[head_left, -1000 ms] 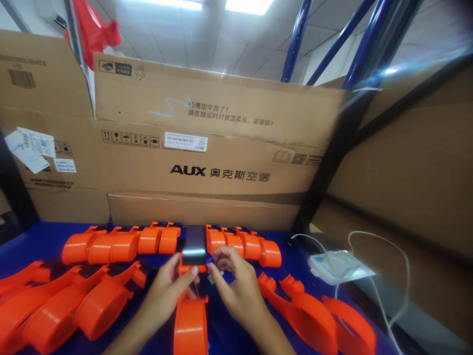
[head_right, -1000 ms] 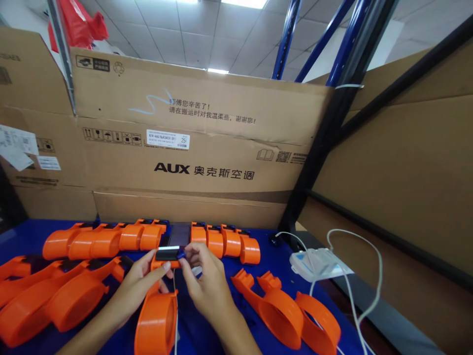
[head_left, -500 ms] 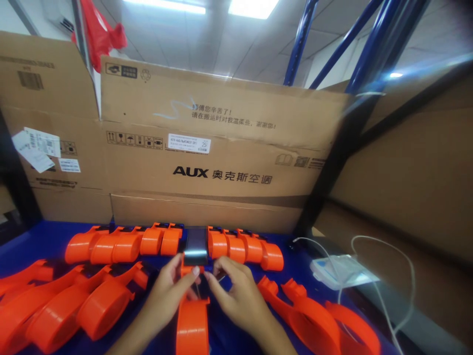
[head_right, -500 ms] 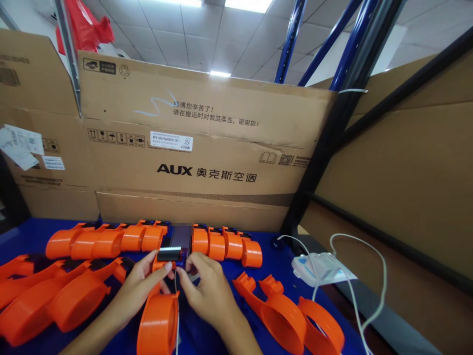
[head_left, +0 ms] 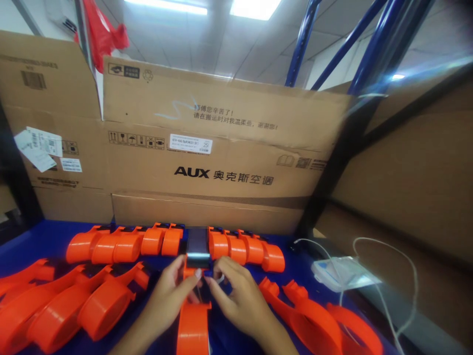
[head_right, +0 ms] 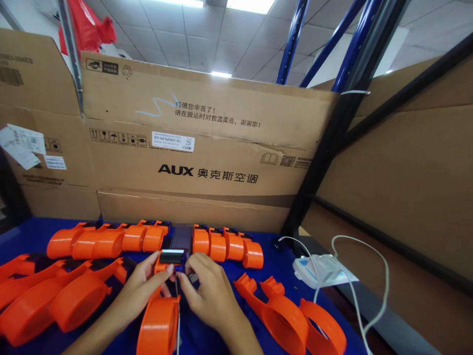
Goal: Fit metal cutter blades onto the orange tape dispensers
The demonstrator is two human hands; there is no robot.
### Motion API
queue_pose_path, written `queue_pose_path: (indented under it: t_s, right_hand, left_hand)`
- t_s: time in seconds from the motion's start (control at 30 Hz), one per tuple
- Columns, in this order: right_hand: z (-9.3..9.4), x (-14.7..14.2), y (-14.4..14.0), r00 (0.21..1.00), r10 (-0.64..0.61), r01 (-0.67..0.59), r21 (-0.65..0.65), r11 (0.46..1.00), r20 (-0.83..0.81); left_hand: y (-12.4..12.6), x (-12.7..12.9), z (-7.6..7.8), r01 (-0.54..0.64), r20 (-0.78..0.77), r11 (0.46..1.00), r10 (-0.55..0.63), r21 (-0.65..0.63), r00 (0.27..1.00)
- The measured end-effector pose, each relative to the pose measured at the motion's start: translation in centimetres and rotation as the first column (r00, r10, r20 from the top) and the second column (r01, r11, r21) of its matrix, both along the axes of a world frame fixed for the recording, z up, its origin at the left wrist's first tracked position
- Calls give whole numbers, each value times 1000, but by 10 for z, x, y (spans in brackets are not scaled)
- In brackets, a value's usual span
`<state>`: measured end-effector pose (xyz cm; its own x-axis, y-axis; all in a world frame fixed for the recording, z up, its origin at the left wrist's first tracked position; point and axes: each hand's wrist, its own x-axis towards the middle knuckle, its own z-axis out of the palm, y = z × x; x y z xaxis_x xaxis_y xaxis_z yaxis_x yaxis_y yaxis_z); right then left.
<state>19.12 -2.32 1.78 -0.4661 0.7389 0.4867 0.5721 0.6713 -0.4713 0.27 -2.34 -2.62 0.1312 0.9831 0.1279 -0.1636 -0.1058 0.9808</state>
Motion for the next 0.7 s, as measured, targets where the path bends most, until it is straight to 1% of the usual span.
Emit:
queue_pose_path:
  t_s: [0.17, 0.27, 0.33, 0.4, 0.47, 0.5, 0.57, 0.63, 0.7]
  right_hand:
    - [3, 0, -2, 1000, 8, -8, -16, 1000, 4]
    - [7, 3, -4, 999, 38, -39, -16, 999, -34]
    - [8, 5, -3, 993, 61, -63, -16, 998, -103]
    - [7, 7, 0, 978, 34, -44, -46, 998, -206]
    - [5, 8, 3, 948, -22, -22, -133, 991, -318]
    - [4, 8, 4, 927, -40, -35, -193, 981, -372]
    - [3, 7, 5, 880, -30, -140, -320, 937, -474]
    - [5, 6, 1, 832, -3, -281, -426, 860, -555]
    - [9, 5, -3, 804, 17, -385, -497, 778, -595]
  left_hand:
    - [-1, 0, 0, -12, 21, 1000, 12, -15, 1000]
    - [-3, -1, 5, 51, 72, 998, -49, -27, 996]
    - [-4, -2, 9, 108, 114, 993, -102, -51, 988]
    - [-7, -2, 14, 147, 149, 986, -133, -85, 980]
    - [-9, 0, 17, 168, 185, 978, -144, -122, 972]
    - [-11, 1, 18, 176, 206, 975, -145, -139, 968]
    - [-13, 3, 19, 187, 260, 968, -140, -167, 955]
    - [-14, 3, 18, 209, 306, 961, -147, -182, 941]
    - [-14, 3, 17, 254, 341, 950, -181, -182, 922]
